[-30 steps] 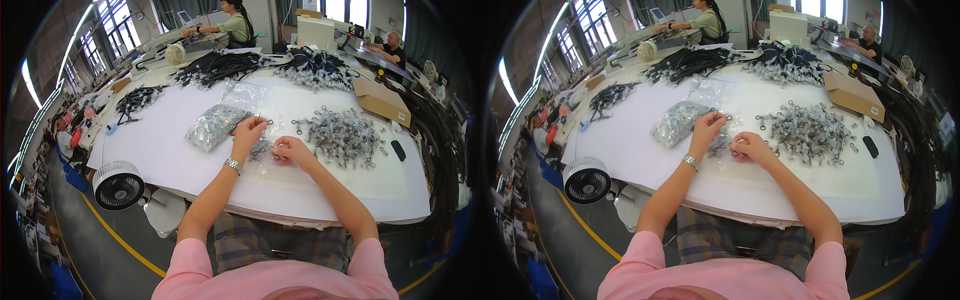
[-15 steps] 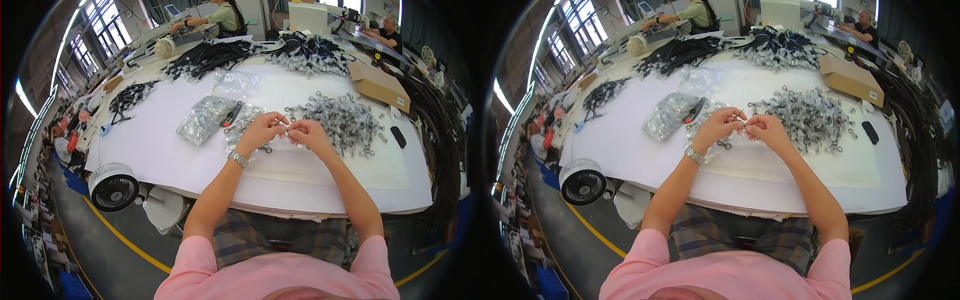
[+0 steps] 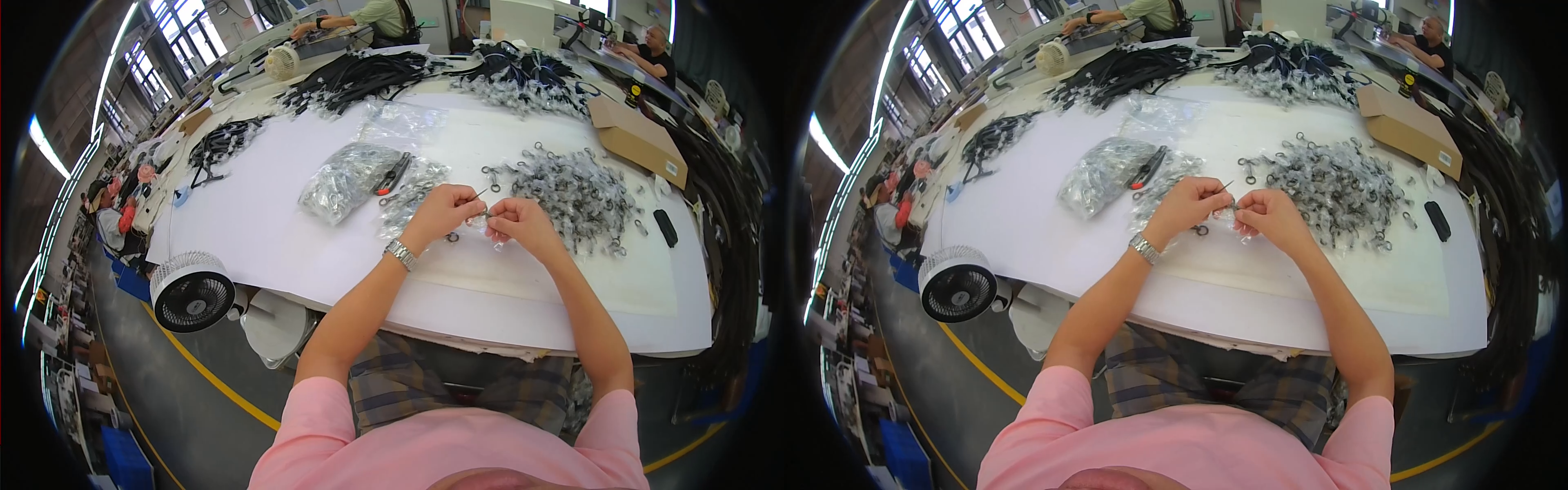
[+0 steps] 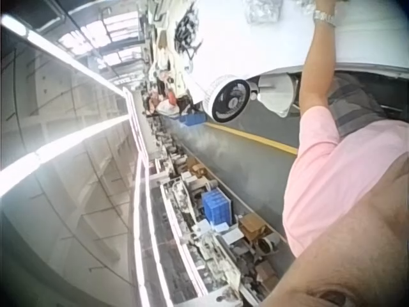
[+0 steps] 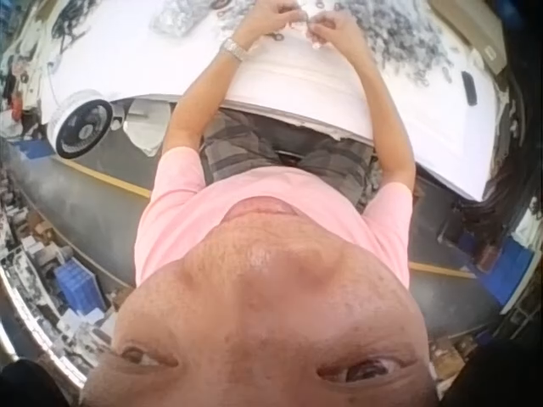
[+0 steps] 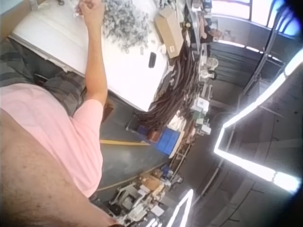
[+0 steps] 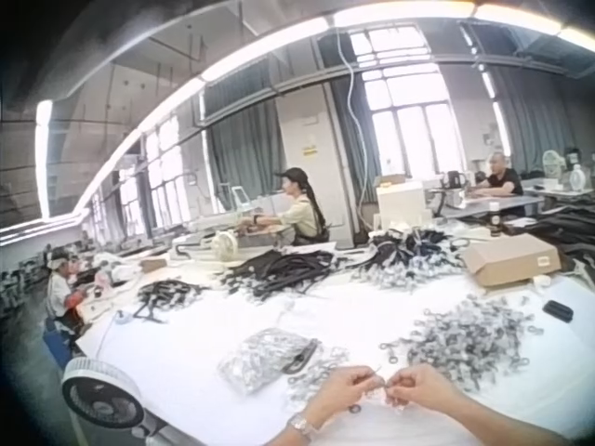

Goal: Manually sorting and assembling small metal rings and loop hooks into interconnected hardware configurations.

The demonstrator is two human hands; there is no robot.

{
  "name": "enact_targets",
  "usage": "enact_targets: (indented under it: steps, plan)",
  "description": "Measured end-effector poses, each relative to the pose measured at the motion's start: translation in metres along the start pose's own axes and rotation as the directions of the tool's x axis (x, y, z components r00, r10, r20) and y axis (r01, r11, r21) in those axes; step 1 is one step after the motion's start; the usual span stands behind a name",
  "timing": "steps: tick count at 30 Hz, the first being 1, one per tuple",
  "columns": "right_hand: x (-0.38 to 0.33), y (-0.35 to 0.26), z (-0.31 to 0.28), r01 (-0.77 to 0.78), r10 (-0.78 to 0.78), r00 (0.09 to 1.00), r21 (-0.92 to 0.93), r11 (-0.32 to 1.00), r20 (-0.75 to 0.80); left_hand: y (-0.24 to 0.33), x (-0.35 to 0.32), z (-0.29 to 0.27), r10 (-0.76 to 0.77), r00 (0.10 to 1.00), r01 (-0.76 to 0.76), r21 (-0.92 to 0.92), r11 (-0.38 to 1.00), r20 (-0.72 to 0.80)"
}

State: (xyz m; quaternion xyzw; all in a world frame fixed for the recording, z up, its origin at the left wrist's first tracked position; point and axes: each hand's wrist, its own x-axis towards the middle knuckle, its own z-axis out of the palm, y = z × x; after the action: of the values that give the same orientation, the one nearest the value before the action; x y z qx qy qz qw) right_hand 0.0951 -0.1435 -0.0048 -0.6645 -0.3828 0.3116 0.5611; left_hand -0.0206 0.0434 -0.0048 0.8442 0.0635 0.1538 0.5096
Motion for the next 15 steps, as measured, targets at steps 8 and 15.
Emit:
enact_targets:
  steps: [8,15]
  plan:
    - [-0.002,-0.007,0.006,-0.079,0.079,0.994,-0.005,0.997,0.076,0.001,-0.001,0.002,0.151,0.988,-0.15,0.1,0.984,-0.008]
    - [-0.001,0.002,-0.001,-0.163,0.147,0.984,0.174,0.971,0.101,-0.003,-0.001,0.006,0.221,0.974,-0.214,0.129,0.968,-0.042]
